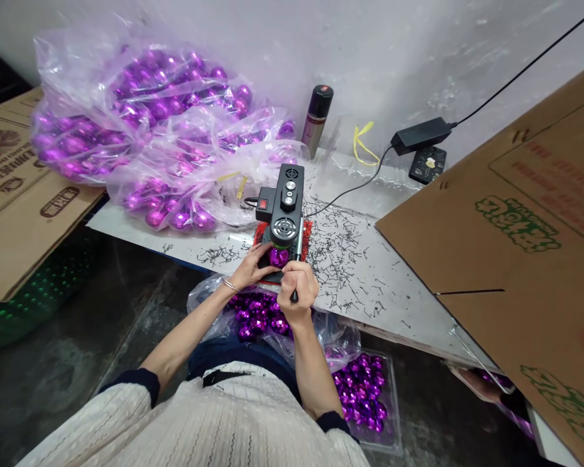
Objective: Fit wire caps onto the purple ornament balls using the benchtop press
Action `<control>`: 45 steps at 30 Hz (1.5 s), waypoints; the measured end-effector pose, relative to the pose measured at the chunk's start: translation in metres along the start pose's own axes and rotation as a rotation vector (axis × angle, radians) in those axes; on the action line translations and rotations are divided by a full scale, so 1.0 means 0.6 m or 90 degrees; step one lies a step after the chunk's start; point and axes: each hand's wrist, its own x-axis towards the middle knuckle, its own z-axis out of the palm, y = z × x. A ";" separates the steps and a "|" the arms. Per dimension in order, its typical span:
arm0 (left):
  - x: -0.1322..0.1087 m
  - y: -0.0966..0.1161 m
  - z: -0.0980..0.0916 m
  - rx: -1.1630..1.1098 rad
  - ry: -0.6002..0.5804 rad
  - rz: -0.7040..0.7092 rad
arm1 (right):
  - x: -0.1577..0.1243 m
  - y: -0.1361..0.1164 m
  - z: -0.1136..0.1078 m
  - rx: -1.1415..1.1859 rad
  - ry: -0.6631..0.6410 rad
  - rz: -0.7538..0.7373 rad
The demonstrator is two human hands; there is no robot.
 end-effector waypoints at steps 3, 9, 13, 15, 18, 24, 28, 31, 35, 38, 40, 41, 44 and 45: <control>-0.001 0.001 0.000 -0.008 0.004 -0.004 | -0.010 0.005 0.002 -0.002 0.004 0.007; 0.000 0.002 -0.002 -0.030 0.006 -0.019 | -0.032 0.023 0.011 0.009 0.023 0.005; 0.001 0.000 -0.001 -0.043 0.005 -0.013 | -0.036 0.029 0.017 0.022 0.042 -0.002; 0.001 0.000 0.000 -0.045 0.006 -0.009 | -0.038 0.030 0.019 0.025 0.051 0.001; 0.002 -0.002 0.002 -0.052 0.014 -0.005 | -0.040 0.031 0.021 0.028 0.055 0.004; 0.001 -0.008 0.003 -0.023 0.004 0.018 | -0.046 0.035 0.021 0.013 0.057 -0.007; 0.000 -0.013 0.004 0.003 0.004 0.019 | -0.046 0.038 0.023 0.020 0.053 -0.011; 0.001 -0.018 0.004 0.044 -0.003 0.040 | -0.048 0.042 0.024 0.032 0.051 -0.012; 0.001 -0.024 0.003 0.126 -0.008 0.079 | -0.055 0.051 0.027 0.029 0.043 -0.029; 0.001 -0.026 0.003 0.163 -0.002 0.107 | -0.056 0.053 0.028 0.022 0.023 -0.072; 0.004 -0.028 0.003 0.175 0.002 0.120 | -0.046 0.046 0.026 0.021 0.023 -0.061; 0.007 -0.029 0.004 0.179 0.003 0.124 | -0.036 0.039 0.025 0.018 0.033 -0.039; 0.013 -0.026 0.004 0.180 0.012 0.137 | 0.008 0.009 0.017 0.007 0.067 0.044; 0.011 -0.023 0.004 0.179 0.027 0.143 | 0.023 -0.001 0.014 0.009 0.068 0.064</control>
